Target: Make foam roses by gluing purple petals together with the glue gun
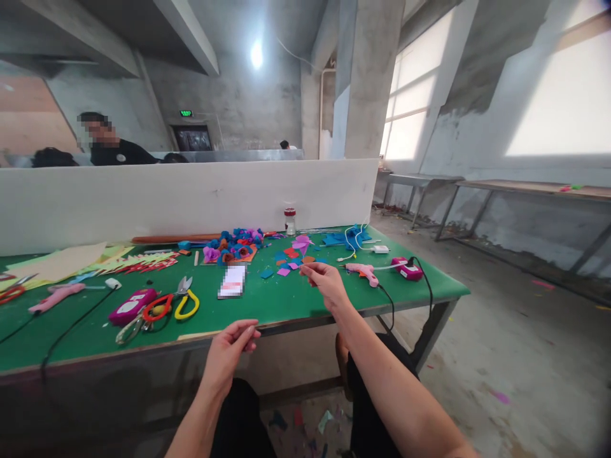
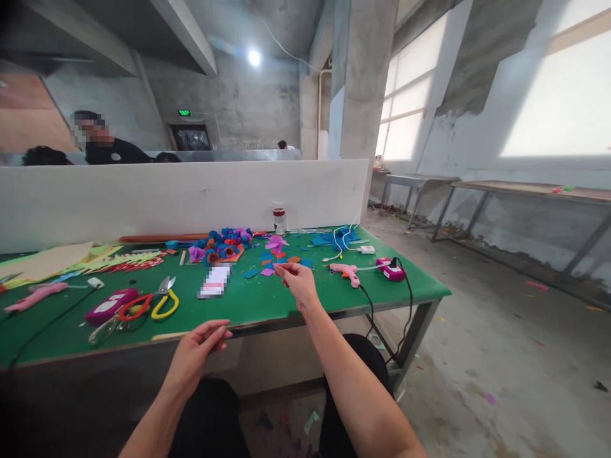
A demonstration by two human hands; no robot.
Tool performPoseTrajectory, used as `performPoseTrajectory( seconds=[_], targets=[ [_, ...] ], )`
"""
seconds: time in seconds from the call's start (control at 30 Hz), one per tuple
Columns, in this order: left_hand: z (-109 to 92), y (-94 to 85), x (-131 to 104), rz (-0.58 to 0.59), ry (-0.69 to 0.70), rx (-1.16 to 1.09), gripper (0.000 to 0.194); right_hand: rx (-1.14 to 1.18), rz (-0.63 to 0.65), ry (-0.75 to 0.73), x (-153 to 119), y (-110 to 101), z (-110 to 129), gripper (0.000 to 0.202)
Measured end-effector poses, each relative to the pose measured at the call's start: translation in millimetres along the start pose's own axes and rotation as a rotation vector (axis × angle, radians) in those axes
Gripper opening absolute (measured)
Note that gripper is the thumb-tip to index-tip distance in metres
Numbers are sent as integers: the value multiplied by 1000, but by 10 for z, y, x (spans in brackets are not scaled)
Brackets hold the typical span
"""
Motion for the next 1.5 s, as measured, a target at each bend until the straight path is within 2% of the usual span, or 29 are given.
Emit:
performPoseTrajectory(
  seconds=[0.17,0.27,0.3,0.4,0.47,0.53,0.7,0.83,0.9,0.93,1.0,1.03,1.1,1.17,1.3,1.37,1.5],
  targets=[
    [-334,452,622,108,114,30,37,-29,58,6,331,188,-199,35],
    [-439,739,1073,115,136,29,39,-52,66,10,527,289,-396,34],
    [-450,827,1214,121,141,26,40,-57,59,10,580,314,-466,34],
    [-424,1078,1554,239,151,11,42,-59,17,5,712,371,-654,36],
    [-382,1206,1709,309,171,4,40,-61,-2,0,796,405,-740,35],
    [-334,1292,1820,318,183,-22,37,-69,-5,-5,887,434,-794,35],
    [-191,1409,1968,230,161,-97,32,-107,-9,-26,1075,422,-904,31],
    [-89,1468,2047,152,166,-74,28,-257,68,-74,1132,269,-954,25],
    [-88,1500,2085,122,200,-73,27,-334,37,-99,1201,64,-887,27],
    [-99,1517,2102,108,220,-77,27,-353,-21,-106,1257,-80,-827,31],
    [-130,1548,2129,88,253,-102,27,-391,-216,-105,1401,-424,-679,38],
    [-141,1558,2138,78,269,-124,27,-414,-266,-106,1480,-582,-611,40],
    [-143,1562,2145,48,310,-162,25,-467,-324,-112,1634,-843,-515,40],
    [-111,1548,2143,13,342,-181,21,-547,-320,-124,1755,-991,-501,32],
    [-49,1518,2123,36,364,-217,17,-726,-219,-165,1806,-983,-665,13],
    [-53,1516,2108,85,361,-263,17,-797,-150,-183,1745,-903,-771,10],
    [-67,1558,2073,218,268,-362,22,-905,15,-204,1582,-727,-903,12]
  ],
)
Point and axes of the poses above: each hand's wrist, its own x-axis towards the middle knuckle, its own y-axis out of the palm, z = x × y, the point moved 3 cm from there along x, towards the middle knuckle, and after that the axes turned 8 degrees about -z, right-handed, at the moved point
